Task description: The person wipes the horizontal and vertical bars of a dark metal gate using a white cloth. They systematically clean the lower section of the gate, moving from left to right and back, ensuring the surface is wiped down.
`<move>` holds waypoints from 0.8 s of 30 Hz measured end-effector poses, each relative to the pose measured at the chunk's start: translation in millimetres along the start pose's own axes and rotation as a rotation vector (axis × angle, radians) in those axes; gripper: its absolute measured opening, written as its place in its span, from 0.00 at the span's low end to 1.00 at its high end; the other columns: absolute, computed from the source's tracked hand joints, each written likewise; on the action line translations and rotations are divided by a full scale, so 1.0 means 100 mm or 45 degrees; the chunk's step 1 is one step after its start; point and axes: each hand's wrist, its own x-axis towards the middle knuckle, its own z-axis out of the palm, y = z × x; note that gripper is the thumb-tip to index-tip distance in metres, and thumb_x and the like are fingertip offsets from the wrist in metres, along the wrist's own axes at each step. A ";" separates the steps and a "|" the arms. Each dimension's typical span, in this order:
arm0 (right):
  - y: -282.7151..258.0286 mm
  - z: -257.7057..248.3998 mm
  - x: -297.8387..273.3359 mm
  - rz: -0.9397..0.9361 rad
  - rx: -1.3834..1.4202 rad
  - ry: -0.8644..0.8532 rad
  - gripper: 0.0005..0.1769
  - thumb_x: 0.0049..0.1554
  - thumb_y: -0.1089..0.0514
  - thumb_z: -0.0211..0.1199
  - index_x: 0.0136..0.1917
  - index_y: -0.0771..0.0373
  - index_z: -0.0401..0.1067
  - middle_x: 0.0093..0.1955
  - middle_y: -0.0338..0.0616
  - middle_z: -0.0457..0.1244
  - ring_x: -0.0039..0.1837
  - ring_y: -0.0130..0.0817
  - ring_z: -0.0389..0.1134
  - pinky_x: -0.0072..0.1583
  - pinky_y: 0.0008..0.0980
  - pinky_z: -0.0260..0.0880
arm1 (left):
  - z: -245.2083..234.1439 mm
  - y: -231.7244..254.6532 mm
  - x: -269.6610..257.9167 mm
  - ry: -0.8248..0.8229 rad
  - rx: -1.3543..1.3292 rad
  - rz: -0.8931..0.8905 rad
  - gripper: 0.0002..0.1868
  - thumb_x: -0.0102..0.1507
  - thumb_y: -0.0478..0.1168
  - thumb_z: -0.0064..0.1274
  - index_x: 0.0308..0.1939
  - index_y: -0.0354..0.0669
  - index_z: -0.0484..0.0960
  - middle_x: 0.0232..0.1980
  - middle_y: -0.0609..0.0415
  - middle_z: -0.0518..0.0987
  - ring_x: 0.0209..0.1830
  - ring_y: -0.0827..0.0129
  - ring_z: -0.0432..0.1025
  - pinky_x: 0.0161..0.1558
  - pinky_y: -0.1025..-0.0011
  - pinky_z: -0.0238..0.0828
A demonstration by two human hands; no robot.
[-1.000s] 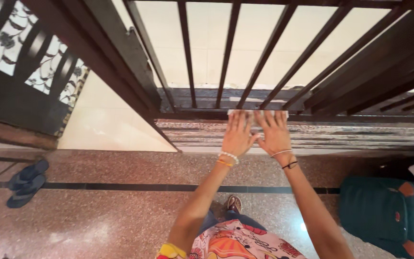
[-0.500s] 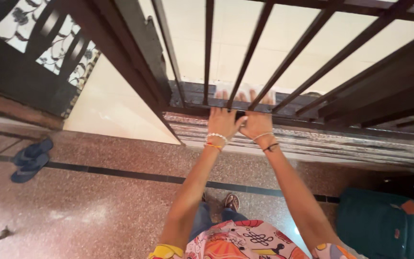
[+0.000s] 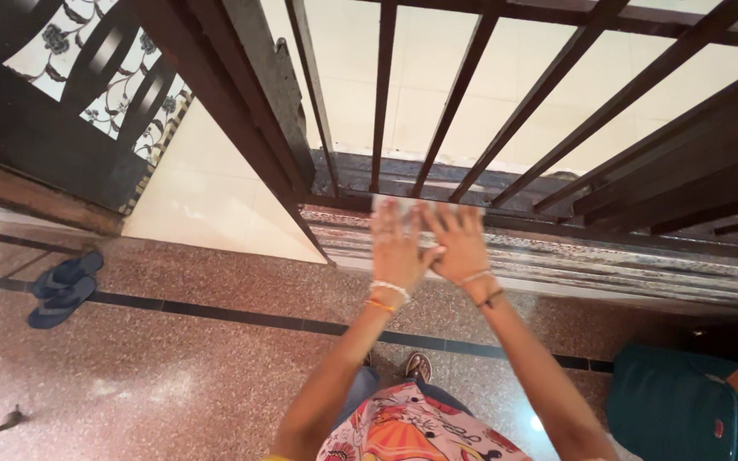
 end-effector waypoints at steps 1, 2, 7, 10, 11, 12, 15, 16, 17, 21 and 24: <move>0.16 -0.01 -0.11 0.048 -0.018 -0.042 0.47 0.47 0.45 0.62 0.78 0.54 0.57 0.71 0.59 0.58 0.69 0.65 0.58 0.74 0.67 0.48 | 0.07 0.15 0.06 -0.003 -0.050 0.047 0.50 0.61 0.73 0.39 0.75 0.42 0.60 0.79 0.29 0.50 0.81 0.40 0.38 0.76 0.48 0.25; 0.34 -0.03 -0.23 0.106 -0.057 -0.049 0.47 0.48 0.44 0.62 0.78 0.55 0.57 0.71 0.58 0.58 0.70 0.64 0.57 0.75 0.68 0.47 | 0.14 0.30 0.14 -0.006 -0.100 0.095 0.50 0.60 0.73 0.40 0.76 0.43 0.61 0.79 0.30 0.51 0.81 0.40 0.40 0.77 0.47 0.26; 0.98 0.02 -0.50 0.362 -0.318 -0.022 0.42 0.55 0.35 0.61 0.78 0.51 0.61 0.74 0.56 0.58 0.76 0.65 0.54 0.78 0.64 0.47 | 0.48 0.71 0.33 0.047 -0.199 0.467 0.36 0.72 0.64 0.41 0.72 0.42 0.68 0.77 0.36 0.63 0.80 0.45 0.57 0.83 0.49 0.46; 1.06 0.12 -0.37 0.312 -0.439 0.205 0.45 0.57 0.35 0.60 0.81 0.56 0.60 0.78 0.58 0.56 0.76 0.68 0.54 0.74 0.64 0.48 | 0.33 0.62 0.19 0.417 -0.442 0.535 0.24 0.75 0.51 0.44 0.69 0.40 0.72 0.71 0.43 0.72 0.73 0.50 0.67 0.77 0.52 0.61; 1.06 0.16 -0.25 0.303 -0.321 0.227 0.47 0.54 0.32 0.59 0.78 0.60 0.61 0.74 0.60 0.57 0.74 0.71 0.54 0.70 0.67 0.46 | 0.18 0.55 0.14 0.547 -0.553 0.520 0.21 0.75 0.47 0.45 0.67 0.40 0.73 0.68 0.45 0.75 0.70 0.51 0.70 0.72 0.53 0.66; 1.02 0.21 -0.12 0.293 -0.203 0.248 0.49 0.52 0.30 0.59 0.75 0.63 0.61 0.70 0.62 0.57 0.72 0.74 0.54 0.66 0.71 0.45 | 0.00 0.51 0.15 0.671 -0.616 0.390 0.21 0.73 0.45 0.47 0.66 0.37 0.72 0.66 0.41 0.74 0.68 0.48 0.70 0.71 0.53 0.66; 0.70 0.47 0.26 0.245 -0.228 0.211 0.45 0.56 0.27 0.56 0.73 0.60 0.61 0.69 0.68 0.55 0.71 0.73 0.54 0.73 0.66 0.44 | -0.64 0.32 0.33 0.867 -0.796 0.096 0.23 0.70 0.41 0.52 0.64 0.30 0.69 0.61 0.34 0.73 0.64 0.44 0.69 0.64 0.55 0.69; 0.50 0.62 0.48 0.331 -0.057 -0.019 0.35 0.66 0.34 0.49 0.74 0.60 0.62 0.69 0.62 0.58 0.70 0.64 0.57 0.74 0.62 0.47 | -0.82 0.25 0.41 0.813 -0.869 0.075 0.24 0.69 0.40 0.52 0.64 0.28 0.69 0.61 0.33 0.74 0.62 0.44 0.70 0.61 0.56 0.70; 0.32 0.72 0.68 0.403 0.108 -0.255 0.27 0.76 0.40 0.42 0.76 0.59 0.63 0.69 0.55 0.60 0.70 0.55 0.59 0.74 0.58 0.50 | -0.97 0.19 0.50 0.764 -0.944 0.051 0.25 0.67 0.38 0.51 0.65 0.27 0.69 0.61 0.33 0.74 0.61 0.45 0.70 0.57 0.57 0.71; -0.45 0.67 1.16 -0.201 -0.187 0.522 0.33 0.51 0.44 0.58 0.67 0.56 0.69 0.59 0.59 0.63 0.61 0.55 0.63 0.63 0.58 0.61 | -1.15 0.11 0.73 0.419 -0.633 0.034 0.16 0.66 0.34 0.45 0.58 0.39 0.76 0.51 0.52 0.82 0.54 0.54 0.76 0.50 0.59 0.75; -0.81 0.48 1.55 -0.067 0.069 0.153 0.19 0.58 0.55 0.59 0.63 0.50 0.73 0.56 0.41 0.66 0.62 0.47 0.65 0.58 0.51 0.65 | -1.14 0.06 0.72 0.458 -0.586 0.069 0.13 0.66 0.34 0.45 0.54 0.41 0.77 0.50 0.52 0.81 0.52 0.55 0.77 0.48 0.59 0.76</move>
